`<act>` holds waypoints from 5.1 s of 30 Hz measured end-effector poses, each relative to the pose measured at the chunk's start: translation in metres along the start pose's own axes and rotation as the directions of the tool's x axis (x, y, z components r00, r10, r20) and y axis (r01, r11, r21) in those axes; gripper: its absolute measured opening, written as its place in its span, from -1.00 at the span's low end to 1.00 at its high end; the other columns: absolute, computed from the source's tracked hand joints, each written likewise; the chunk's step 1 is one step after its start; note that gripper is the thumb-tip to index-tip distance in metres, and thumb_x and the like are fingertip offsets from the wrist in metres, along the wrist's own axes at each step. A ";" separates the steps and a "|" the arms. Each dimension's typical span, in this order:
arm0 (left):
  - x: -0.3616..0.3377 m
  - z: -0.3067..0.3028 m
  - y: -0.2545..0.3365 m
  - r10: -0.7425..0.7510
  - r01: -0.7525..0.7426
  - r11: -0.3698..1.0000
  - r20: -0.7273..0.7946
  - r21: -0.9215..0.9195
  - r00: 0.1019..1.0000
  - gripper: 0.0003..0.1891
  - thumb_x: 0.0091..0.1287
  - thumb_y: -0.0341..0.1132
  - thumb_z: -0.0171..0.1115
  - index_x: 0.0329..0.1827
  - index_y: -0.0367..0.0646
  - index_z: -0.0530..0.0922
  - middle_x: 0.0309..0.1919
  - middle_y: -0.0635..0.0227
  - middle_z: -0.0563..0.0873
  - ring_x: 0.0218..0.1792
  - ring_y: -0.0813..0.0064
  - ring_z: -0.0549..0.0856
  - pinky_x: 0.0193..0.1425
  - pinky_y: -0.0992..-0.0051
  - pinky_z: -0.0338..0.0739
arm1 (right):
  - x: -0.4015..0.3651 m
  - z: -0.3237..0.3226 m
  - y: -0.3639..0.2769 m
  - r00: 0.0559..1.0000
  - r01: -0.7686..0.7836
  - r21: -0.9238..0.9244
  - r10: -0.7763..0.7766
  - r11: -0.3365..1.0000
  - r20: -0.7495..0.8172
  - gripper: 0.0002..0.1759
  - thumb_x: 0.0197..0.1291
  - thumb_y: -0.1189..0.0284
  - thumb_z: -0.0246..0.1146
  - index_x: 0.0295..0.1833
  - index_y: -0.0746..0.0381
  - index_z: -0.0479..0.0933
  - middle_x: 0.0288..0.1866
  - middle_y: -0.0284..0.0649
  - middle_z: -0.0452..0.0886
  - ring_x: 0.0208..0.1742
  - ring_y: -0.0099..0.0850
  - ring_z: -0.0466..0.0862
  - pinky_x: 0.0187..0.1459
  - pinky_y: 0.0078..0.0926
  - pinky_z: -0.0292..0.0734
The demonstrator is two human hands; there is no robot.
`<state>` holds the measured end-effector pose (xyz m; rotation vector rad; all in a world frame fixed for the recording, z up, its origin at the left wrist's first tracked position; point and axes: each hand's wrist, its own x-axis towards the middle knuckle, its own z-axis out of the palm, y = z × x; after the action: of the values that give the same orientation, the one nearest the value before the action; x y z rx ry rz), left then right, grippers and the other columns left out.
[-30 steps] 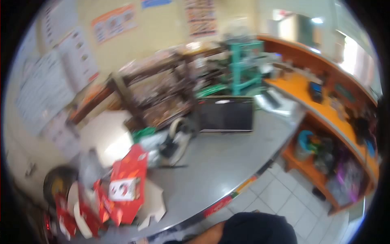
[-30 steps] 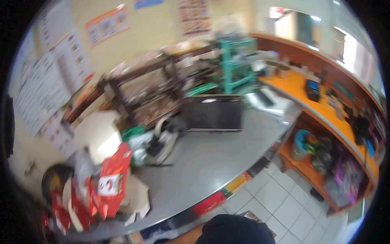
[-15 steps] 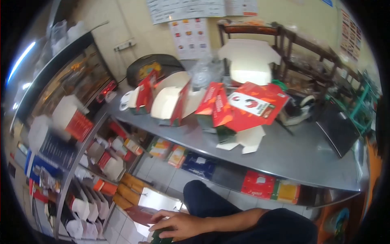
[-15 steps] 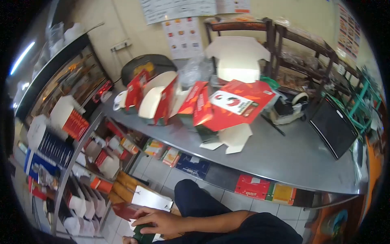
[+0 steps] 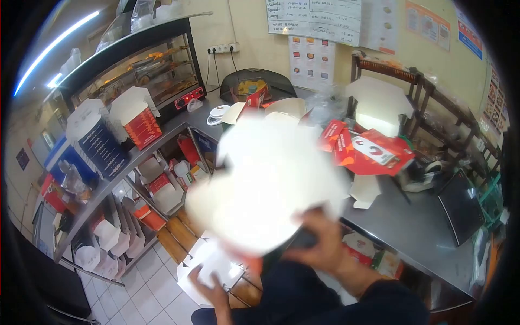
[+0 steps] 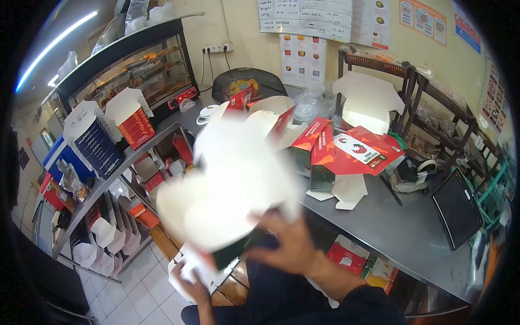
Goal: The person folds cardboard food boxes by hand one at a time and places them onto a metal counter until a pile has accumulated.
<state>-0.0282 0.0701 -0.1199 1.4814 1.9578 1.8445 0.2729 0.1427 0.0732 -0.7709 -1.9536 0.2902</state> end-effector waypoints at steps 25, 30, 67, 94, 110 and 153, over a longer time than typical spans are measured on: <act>0.030 -0.026 0.019 -0.162 0.109 0.978 0.312 0.179 0.936 -0.87 0.43 -0.42 0.29 -0.14 -0.33 0.72 -0.32 0.12 0.79 -0.29 0.30 0.77 -0.12 0.40 0.62 | -0.053 0.093 0.023 0.946 -0.306 0.355 0.242 0.883 0.214 -0.33 0.35 0.26 0.37 0.47 0.33 0.40 0.58 0.18 0.27 0.63 0.10 0.20 0.57 -0.03 0.12; -0.003 -0.053 0.104 -0.195 0.251 0.968 0.550 -0.027 0.812 -0.82 0.45 -0.43 0.30 0.00 -0.32 0.73 -0.23 0.24 0.82 -0.16 0.44 0.77 0.03 0.45 0.63 | -0.044 0.129 0.044 0.951 -0.115 0.386 -0.010 0.916 0.308 -0.59 0.36 0.23 0.34 0.23 0.17 0.58 0.38 -0.07 0.54 0.57 0.02 0.31 0.61 0.14 -0.09; -0.010 -0.090 0.107 -0.431 0.396 0.898 0.567 0.192 0.701 -0.71 0.37 -0.29 0.45 0.09 -0.19 0.75 -0.23 0.28 0.81 -0.15 0.38 0.81 0.01 0.46 0.64 | -0.001 0.091 -0.003 0.681 0.129 0.205 -0.236 0.970 0.693 -0.78 0.29 0.24 0.41 -0.02 0.05 0.70 -0.14 -0.40 0.69 -0.01 -0.42 0.63 0.13 -0.27 0.23; -0.031 -0.059 0.110 -0.149 -0.036 0.940 0.506 0.338 0.850 -0.16 0.19 -0.27 0.57 0.54 -0.06 0.33 0.25 0.22 0.63 0.33 0.37 0.59 0.54 0.15 0.25 | -0.088 0.178 0.049 0.482 -0.644 0.752 0.687 -0.144 0.544 -0.50 0.25 0.65 0.06 0.31 0.25 0.50 0.25 -0.15 0.60 0.27 -0.25 0.62 0.24 -0.23 0.55; -0.024 -0.021 0.101 -0.753 0.493 0.131 0.238 -0.860 0.614 -0.78 0.59 -0.29 0.19 0.17 -0.19 0.55 0.03 0.30 0.72 0.10 0.43 0.72 0.22 0.31 0.68 | -0.079 0.163 -0.006 0.906 -0.420 0.806 0.253 0.417 0.341 -0.67 0.29 0.62 0.25 0.15 0.23 0.68 0.17 0.07 0.69 0.22 -0.15 0.71 0.41 -0.21 0.46; -0.025 -0.080 0.122 -0.186 0.188 0.981 -0.050 0.052 0.981 -0.65 0.44 -0.29 0.27 -0.48 -0.28 0.42 -0.54 0.25 0.41 -0.49 0.38 0.36 -0.37 0.37 0.28 | -0.052 0.147 -0.035 0.959 -0.277 0.457 0.274 0.845 0.075 -0.72 0.15 0.49 0.53 -0.02 0.26 0.69 0.30 -0.03 0.47 0.30 -0.17 0.57 0.29 -0.29 0.52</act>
<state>0.0051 -0.0272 -0.0136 1.2303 2.1051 1.7720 0.1486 0.1002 -0.0188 -0.7250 -1.6740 0.9030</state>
